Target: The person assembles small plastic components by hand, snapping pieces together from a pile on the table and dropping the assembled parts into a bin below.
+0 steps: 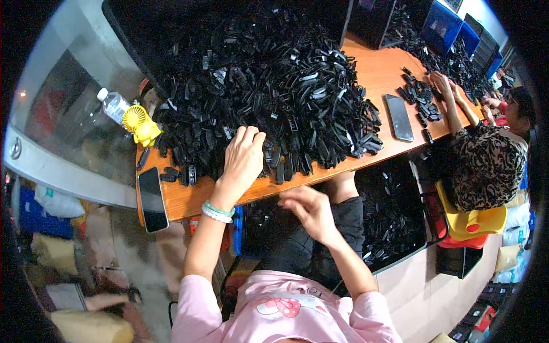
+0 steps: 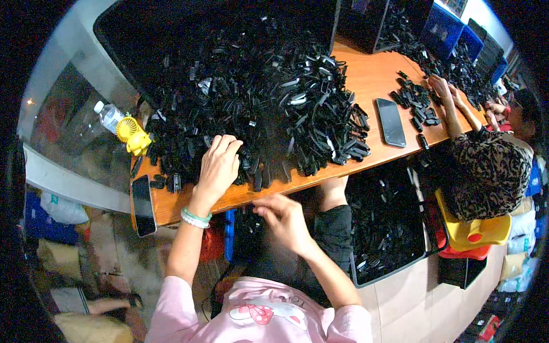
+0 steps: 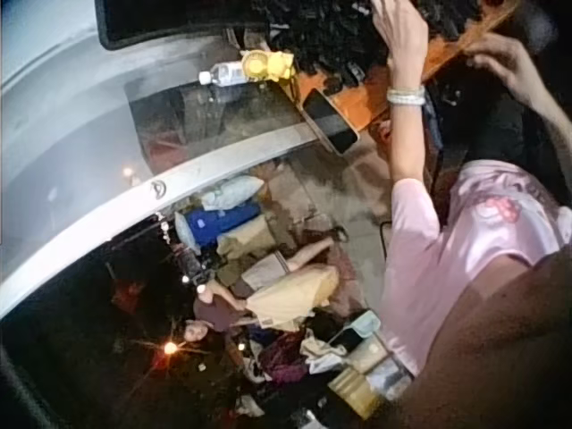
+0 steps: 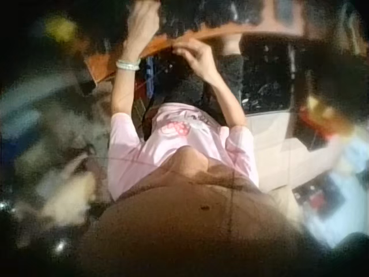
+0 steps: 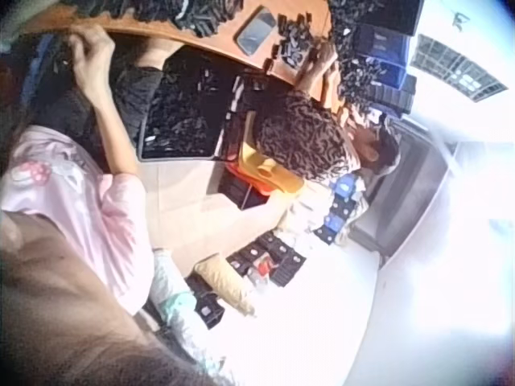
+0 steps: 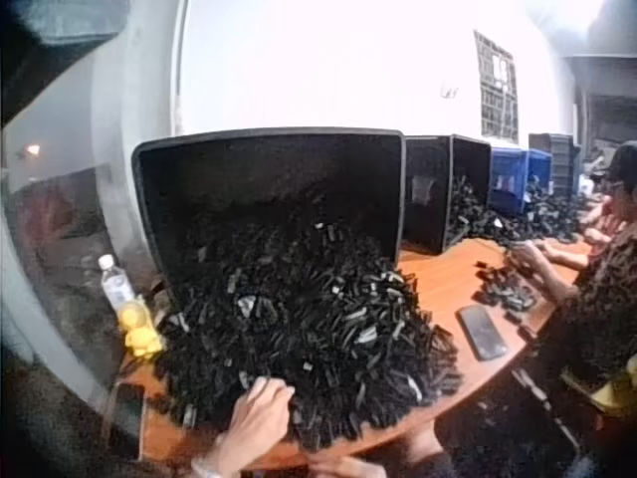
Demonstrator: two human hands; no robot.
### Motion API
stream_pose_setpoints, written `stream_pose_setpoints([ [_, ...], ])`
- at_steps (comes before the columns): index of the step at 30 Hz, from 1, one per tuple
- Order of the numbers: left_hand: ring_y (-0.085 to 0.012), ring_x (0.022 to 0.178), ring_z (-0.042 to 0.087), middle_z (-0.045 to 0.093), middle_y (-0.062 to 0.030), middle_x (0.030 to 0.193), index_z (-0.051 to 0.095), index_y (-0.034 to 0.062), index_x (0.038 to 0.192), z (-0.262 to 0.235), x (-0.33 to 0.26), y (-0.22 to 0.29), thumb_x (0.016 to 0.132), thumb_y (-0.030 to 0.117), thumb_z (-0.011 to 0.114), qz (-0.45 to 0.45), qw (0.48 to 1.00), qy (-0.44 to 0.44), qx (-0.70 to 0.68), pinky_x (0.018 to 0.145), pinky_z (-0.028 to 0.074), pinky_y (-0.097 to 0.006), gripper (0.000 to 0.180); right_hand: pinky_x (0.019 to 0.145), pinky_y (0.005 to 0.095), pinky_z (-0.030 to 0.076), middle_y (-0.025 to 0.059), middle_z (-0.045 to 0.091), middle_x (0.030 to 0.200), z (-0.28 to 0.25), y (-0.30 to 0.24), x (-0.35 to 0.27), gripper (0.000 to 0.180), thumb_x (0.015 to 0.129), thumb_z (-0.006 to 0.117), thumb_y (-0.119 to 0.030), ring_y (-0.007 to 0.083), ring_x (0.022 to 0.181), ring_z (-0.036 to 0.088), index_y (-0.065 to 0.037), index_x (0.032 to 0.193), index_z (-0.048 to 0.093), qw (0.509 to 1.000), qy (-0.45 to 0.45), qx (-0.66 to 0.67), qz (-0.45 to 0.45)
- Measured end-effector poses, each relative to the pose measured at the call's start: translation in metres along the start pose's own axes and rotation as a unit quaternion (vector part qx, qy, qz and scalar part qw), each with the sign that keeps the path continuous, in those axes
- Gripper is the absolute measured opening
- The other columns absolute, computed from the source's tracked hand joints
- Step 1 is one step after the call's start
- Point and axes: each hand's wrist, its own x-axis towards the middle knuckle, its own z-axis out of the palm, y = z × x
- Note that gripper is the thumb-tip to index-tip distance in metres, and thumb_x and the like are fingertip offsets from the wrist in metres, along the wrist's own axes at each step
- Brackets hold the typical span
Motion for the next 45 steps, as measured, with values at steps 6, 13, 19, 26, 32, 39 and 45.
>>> stream_pose_setpoints([
  [6, -0.0283, 0.090, 0.051, 0.051, -0.0122, 0.094, 0.057, -0.0010, 0.095, 0.002, 0.008, -0.008, 0.071, 0.001, 0.060, 0.052, 0.997, -0.038, 0.031, 0.076, 0.047, -0.038, 0.025, 0.072, 0.0353, 0.049, 0.0148, 0.061, 0.083, -0.038, -0.010, 0.094, 0.014, 0.077, 0.057, 0.003, 0.0313, 0.079, 0.060, 0.000, 0.088, 0.064, 0.958, 0.162, -0.185, -0.149],
  [13, -0.0293, 0.086, 0.057, 0.057, -0.0149, 0.094, 0.057, -0.0020, 0.104, -0.009, -0.002, 0.008, 0.079, -0.004, 0.055, -0.044, 0.977, 0.092, -0.185, 0.080, 0.047, -0.036, 0.025, 0.079, 0.0366, 0.039, 0.0083, 0.059, 0.088, -0.010, 0.006, 0.177, 0.026, 0.074, 0.064, -0.012, 0.0251, 0.090, 0.052, -0.008, 0.099, 0.059, 0.805, 0.110, -0.565, -0.142],
  [19, -0.0100, 0.066, 0.048, 0.056, -0.0052, 0.086, 0.058, -0.0019, 0.107, -0.025, -0.020, 0.025, 0.083, 0.000, 0.059, -0.160, 0.937, 0.092, -0.296, 0.063, 0.042, -0.022, 0.024, 0.079, 0.0394, 0.040, 0.0113, 0.054, 0.086, -0.013, 0.002, 0.172, 0.022, 0.073, 0.062, -0.008, 0.0275, 0.088, 0.051, -0.002, 0.094, 0.058, 0.825, 0.177, -0.507, -0.178],
  [26, -0.0100, 0.081, 0.054, 0.058, -0.0052, 0.097, 0.057, 0.0016, 0.098, -0.021, -0.054, 0.045, 0.074, 0.004, 0.065, -0.218, 0.781, 0.071, -0.581, 0.072, 0.042, -0.020, 0.026, 0.045, 0.0190, 0.033, -0.0024, 0.048, 0.065, -0.017, -0.005, 0.077, 0.017, 0.088, 0.058, -0.006, 0.0038, 0.049, 0.041, -0.001, 0.103, 0.052, 0.987, 0.124, 0.102, 0.032],
  [32, -0.0080, 0.074, 0.053, 0.059, -0.0053, 0.099, 0.058, 0.0001, 0.097, -0.034, -0.062, 0.065, 0.082, 0.008, 0.062, -0.283, 0.688, -0.059, -0.665, 0.065, 0.043, -0.019, 0.018, 0.063, 0.0228, 0.040, 0.0042, 0.055, 0.087, -0.026, -0.015, 0.020, 0.032, 0.092, 0.049, -0.016, 0.0067, 0.072, 0.046, 0.000, 0.119, 0.051, 0.988, 0.029, 0.120, 0.095],
  [39, -0.0154, 0.073, 0.054, 0.053, -0.0128, 0.084, 0.056, -0.0097, 0.097, -0.043, -0.058, 0.079, 0.087, 0.013, 0.057, -0.116, 0.911, -0.033, -0.395, 0.066, 0.043, -0.025, 0.025, 0.082, 0.0335, 0.044, 0.0169, 0.057, 0.096, -0.034, -0.032, 0.001, 0.036, 0.086, 0.055, -0.009, 0.0298, 0.092, 0.055, -0.002, 0.122, 0.051, 0.996, -0.044, -0.030, -0.067],
  [45, -0.0375, 0.082, 0.061, 0.059, -0.0248, 0.095, 0.056, -0.0111, 0.102, -0.048, -0.069, 0.073, 0.082, 0.004, 0.062, -0.143, 0.920, -0.100, -0.350, 0.071, 0.049, -0.038, 0.026, 0.079, 0.0343, 0.044, 0.0147, 0.055, 0.087, -0.033, -0.033, -0.002, 0.041, 0.084, 0.057, -0.005, 0.0298, 0.084, 0.054, -0.004, 0.125, 0.051, 0.996, -0.056, -0.042, -0.059],
])
